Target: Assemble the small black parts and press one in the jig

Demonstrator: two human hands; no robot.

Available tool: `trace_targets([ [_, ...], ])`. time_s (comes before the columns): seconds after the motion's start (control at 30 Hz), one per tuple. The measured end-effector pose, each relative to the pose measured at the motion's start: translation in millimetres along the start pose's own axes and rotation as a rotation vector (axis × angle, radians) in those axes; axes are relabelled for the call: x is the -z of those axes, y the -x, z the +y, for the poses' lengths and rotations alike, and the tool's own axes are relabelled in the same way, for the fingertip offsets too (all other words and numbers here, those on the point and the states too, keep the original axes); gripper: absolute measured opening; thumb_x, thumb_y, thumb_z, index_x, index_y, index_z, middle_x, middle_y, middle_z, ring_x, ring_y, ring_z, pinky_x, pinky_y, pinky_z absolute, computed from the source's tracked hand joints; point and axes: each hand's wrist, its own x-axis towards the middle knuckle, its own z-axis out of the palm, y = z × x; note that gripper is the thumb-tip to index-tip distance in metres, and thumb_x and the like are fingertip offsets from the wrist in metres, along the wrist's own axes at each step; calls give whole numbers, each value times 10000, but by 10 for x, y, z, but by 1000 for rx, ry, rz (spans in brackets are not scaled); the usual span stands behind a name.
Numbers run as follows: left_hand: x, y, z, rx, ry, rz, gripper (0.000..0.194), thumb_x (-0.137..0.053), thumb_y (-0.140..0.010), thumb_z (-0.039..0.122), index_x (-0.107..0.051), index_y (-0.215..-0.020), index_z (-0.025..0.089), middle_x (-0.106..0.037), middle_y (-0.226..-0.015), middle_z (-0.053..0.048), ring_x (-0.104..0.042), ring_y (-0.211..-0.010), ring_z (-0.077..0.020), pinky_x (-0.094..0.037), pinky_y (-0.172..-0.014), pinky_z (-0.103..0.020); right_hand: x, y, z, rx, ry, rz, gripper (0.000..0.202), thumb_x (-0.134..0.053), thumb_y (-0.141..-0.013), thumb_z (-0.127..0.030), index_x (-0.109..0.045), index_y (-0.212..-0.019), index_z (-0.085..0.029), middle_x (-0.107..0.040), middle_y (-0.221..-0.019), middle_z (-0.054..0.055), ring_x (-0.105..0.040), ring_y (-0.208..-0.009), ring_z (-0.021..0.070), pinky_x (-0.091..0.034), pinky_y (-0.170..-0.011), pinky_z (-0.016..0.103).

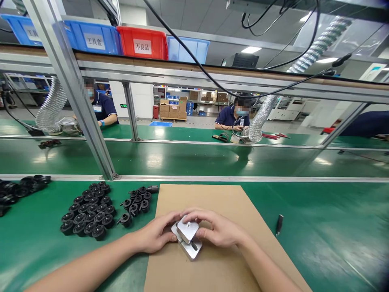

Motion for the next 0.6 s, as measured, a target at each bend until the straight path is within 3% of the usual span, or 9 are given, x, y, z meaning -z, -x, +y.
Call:
trace_targets([
  [0.17,-4,2,-25,-8,10,-4,610,-659,-942,168,-467,-1511,274,-603,-1445,-89,-592,-1308,-277,-477,-1156,-438,38,19,0,26,50,3,328,-578,-1042,-272,-661,-1360,-274,-603,-1454,105,-526,-1371,279,-422,-1170,479],
  [0.33,-4,7,-59,-41,42,-25,642,-656,-976,206,-413,-1566,277,-511,-1572,-113,-506,-1444,-299,-415,-1232,-469,75,29,98,-13,-3,-62,326,-608,-1019,-266,-664,-1339,-253,-598,-1443,122,-557,-1336,281,-468,-1130,467],
  [0.47,1,13,-88,-56,63,-32,671,-665,-997,263,-363,-1597,269,-474,-1611,-141,-473,-1483,-318,-393,-1250,-507,80,16,126,1,-32,-84,462,-696,-934,-228,-640,-1392,-257,-505,-1559,121,-533,-1380,300,-468,-1128,453],
  [0.6,-1,13,-160,-89,66,-41,809,-697,-996,312,-216,-1645,287,-457,-1634,-149,-403,-1540,-314,-291,-1301,-547,40,2,98,76,39,-17,568,-747,-849,-166,-641,-1399,-264,-592,-1483,110,-541,-1375,305,-453,-1139,460],
])
